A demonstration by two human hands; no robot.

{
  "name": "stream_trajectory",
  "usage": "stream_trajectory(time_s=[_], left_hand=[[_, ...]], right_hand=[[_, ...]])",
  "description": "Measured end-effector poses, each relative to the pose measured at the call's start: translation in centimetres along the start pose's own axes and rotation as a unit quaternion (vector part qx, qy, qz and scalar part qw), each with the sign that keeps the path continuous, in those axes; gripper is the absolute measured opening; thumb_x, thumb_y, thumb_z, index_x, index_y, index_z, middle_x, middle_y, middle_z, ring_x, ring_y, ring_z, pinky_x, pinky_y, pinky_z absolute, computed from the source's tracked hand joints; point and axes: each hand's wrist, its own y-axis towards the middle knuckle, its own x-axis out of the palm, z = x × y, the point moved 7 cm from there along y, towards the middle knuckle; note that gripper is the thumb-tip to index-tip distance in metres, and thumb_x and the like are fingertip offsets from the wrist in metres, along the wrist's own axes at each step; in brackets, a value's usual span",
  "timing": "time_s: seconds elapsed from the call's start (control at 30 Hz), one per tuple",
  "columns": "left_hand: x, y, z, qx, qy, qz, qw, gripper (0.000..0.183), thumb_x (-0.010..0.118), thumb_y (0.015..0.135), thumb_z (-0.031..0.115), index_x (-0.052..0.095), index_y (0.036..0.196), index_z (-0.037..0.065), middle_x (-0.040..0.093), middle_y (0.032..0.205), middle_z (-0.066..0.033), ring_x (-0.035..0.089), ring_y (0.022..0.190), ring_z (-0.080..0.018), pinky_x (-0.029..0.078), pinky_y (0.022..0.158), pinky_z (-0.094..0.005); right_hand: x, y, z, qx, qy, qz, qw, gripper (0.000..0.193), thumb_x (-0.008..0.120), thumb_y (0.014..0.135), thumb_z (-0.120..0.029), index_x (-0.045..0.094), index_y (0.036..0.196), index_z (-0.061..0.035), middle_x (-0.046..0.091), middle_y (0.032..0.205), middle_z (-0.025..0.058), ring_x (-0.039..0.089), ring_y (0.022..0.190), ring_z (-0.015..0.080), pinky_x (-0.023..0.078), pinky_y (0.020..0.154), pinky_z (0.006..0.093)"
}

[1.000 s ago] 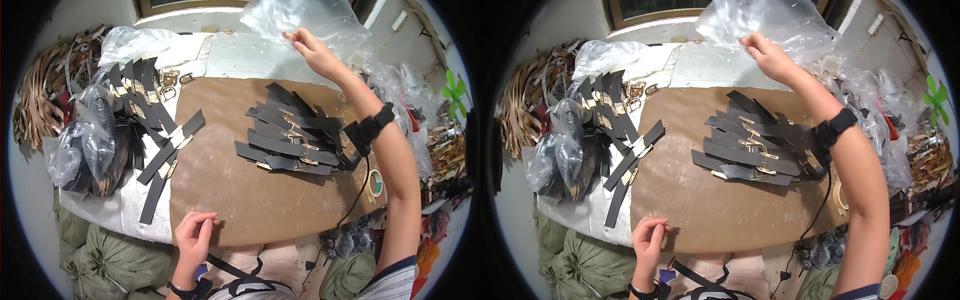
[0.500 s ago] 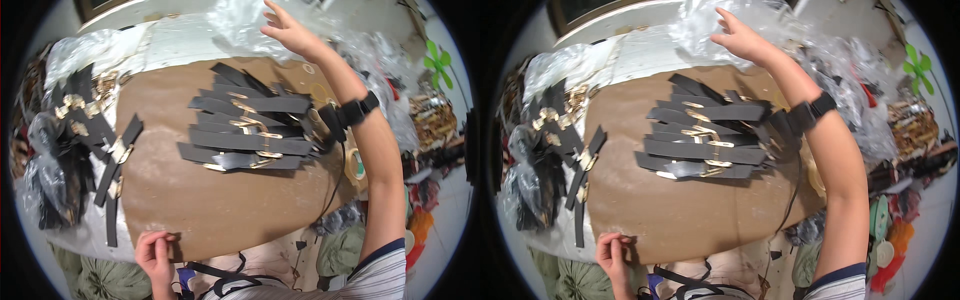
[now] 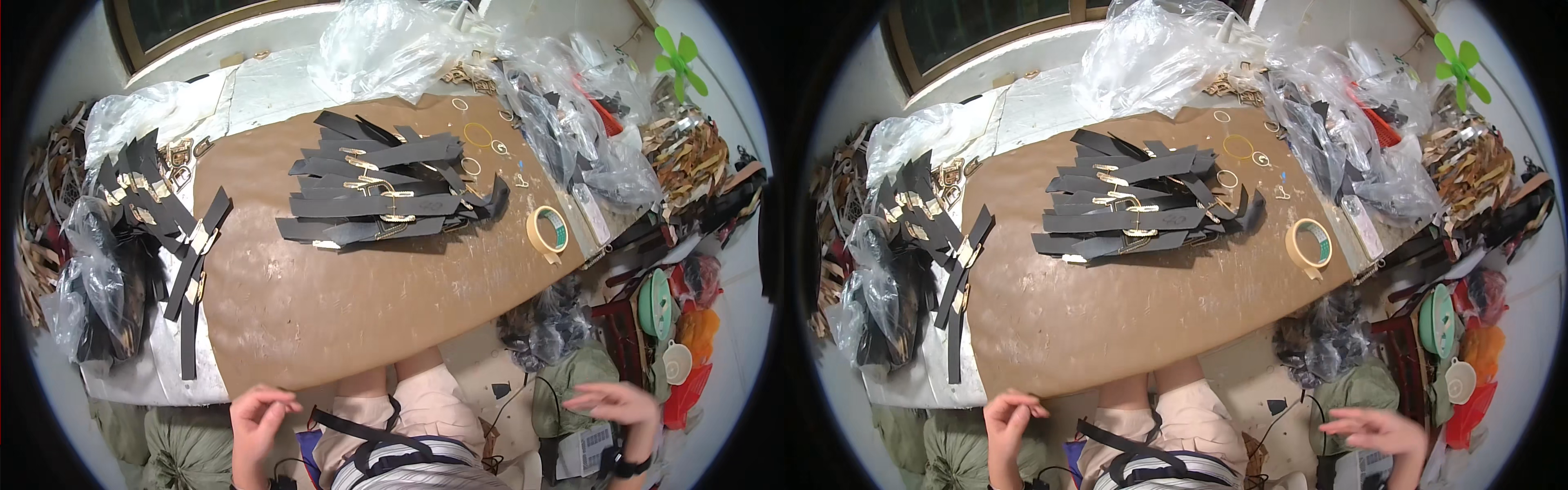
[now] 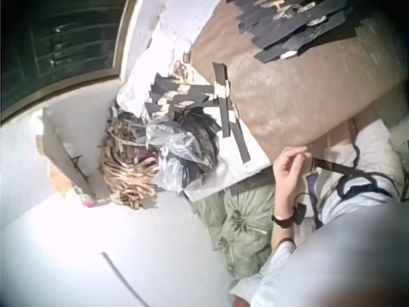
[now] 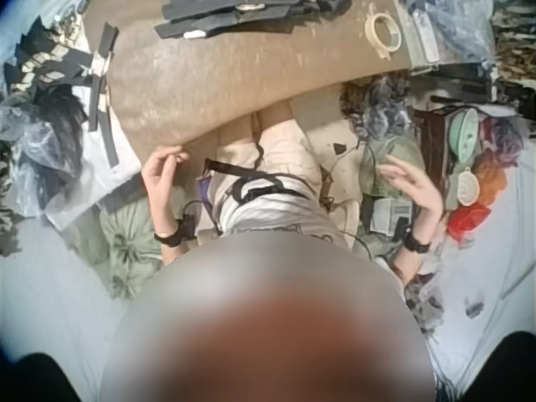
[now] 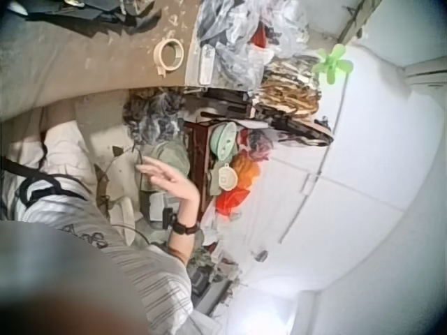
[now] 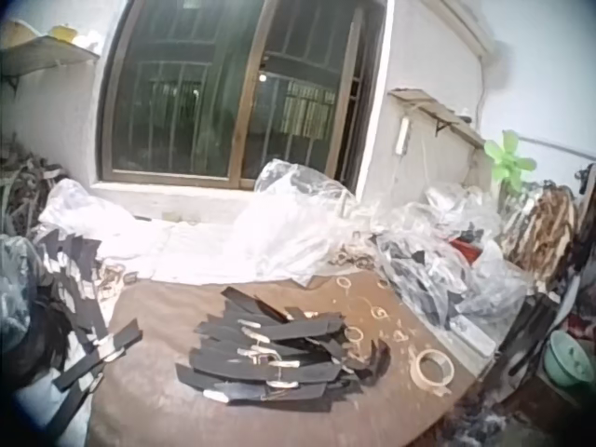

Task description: The recorder is sorting and counting black straps with gold buckles and placing them into a plastic bag.

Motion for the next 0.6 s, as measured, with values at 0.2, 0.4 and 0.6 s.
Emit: stream_trajectory(time_s=[0.2,0.4,0.6], left_hand=[[-4.9,-12.2,-7.9,-0.279,0.193,-0.062,0.939,0.036,0.060,0.096,0.026,0.063,0.125,0.005,0.067,0.115,-0.0202,0.065,0.104,-0.0326,0.050,0.089,-0.0326],[-9.3,-26.5,-14.8,-0.486,0.412,-0.081,0.767,0.055,0.061,0.095,0.040,0.056,0.130,-0.001,0.067,0.114,-0.0202,0.063,0.106,-0.0267,0.048,0.093,-0.0349],[-8.6,-31.1,-18.0,-0.448,0.204,0.023,0.870,0.054,0.074,0.089,0.034,0.058,0.127,-0.001,0.068,0.106,-0.0132,0.064,0.094,-0.0185,0.052,0.081,-0.0302]], right_hand=[[1.8,-3.3,26.9,0.497,-0.253,0.048,0.829,0.085,0.064,0.093,-0.048,0.020,0.156,-0.0125,0.052,0.141,0.0131,0.063,0.110,0.0258,0.056,0.076,0.0397],[0.0,-1.8,36.1,0.474,-0.306,0.088,0.821,0.066,0.063,0.089,-0.048,0.049,0.141,-0.0101,0.061,0.128,0.0176,0.068,0.097,0.0323,0.057,0.073,0.0426],[4.5,6.1,23.6,-0.020,-0.482,0.268,0.834,0.042,0.062,0.088,-0.039,0.069,0.117,-0.0098,0.067,0.115,0.0211,0.065,0.103,0.0348,0.054,0.089,0.0407]])
